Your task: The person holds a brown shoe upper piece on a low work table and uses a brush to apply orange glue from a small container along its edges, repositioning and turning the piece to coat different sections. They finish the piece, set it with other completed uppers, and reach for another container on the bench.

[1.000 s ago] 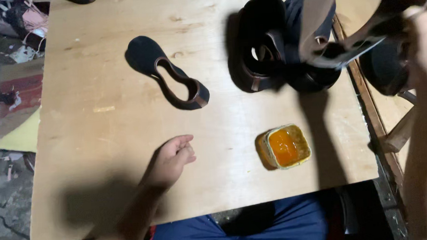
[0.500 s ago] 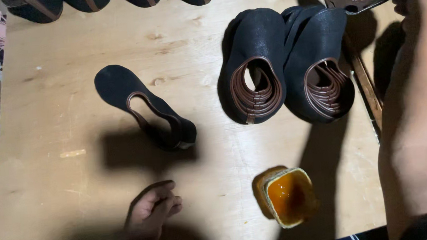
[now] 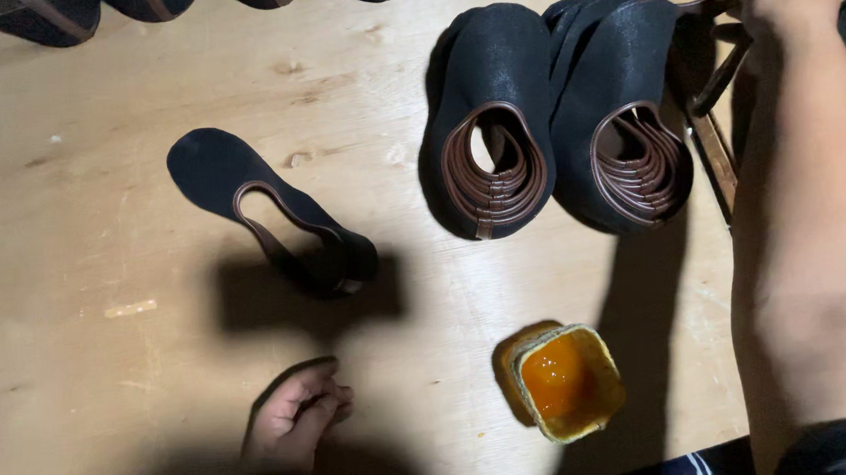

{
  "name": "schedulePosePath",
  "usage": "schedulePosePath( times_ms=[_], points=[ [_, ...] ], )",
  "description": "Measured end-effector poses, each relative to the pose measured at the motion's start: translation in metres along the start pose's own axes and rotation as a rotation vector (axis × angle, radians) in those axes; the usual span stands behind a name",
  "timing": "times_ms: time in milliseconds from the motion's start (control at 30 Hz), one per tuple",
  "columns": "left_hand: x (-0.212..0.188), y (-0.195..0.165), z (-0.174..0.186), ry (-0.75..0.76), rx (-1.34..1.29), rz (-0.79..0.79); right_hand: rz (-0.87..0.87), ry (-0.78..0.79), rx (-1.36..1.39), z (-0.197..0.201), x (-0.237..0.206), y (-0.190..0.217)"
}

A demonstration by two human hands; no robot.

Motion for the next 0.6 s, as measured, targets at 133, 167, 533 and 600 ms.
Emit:
schedulePosePath(
  times_ms=[133, 167, 533, 600],
  points=[
    [-0.009, -0.013, -0.01, -0.01, -0.013, 0.041, 0.041, 0.087, 0.134, 0.005, -0.022, -0.004],
    [-0.012, -0.016, -0.011, 0.018, -0.018, 0.007, 0.163, 0.081, 0.013, 0.008, -0.025, 0.0],
    [0.014, 0.011, 0.011, 0.042, 0.027, -0.045, 0.083, 0.15, 0.27, -0.029, -0.031, 0.013],
    [0.019, 0.009, 0.012, 0.112, 0.208, -0.241, 0.235, 0.081, 0.184, -0.034, -0.028, 0.019]
  ],
)
Point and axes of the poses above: each hand's wrist, its own x-axis towards the middle knuckle, its own z-axis out of the back of the hand, y = z × x, the point moved 3 cm from there along x, towards the middle knuckle, and after that the axes turned 10 degrees about -x, right-handed, at the moved point
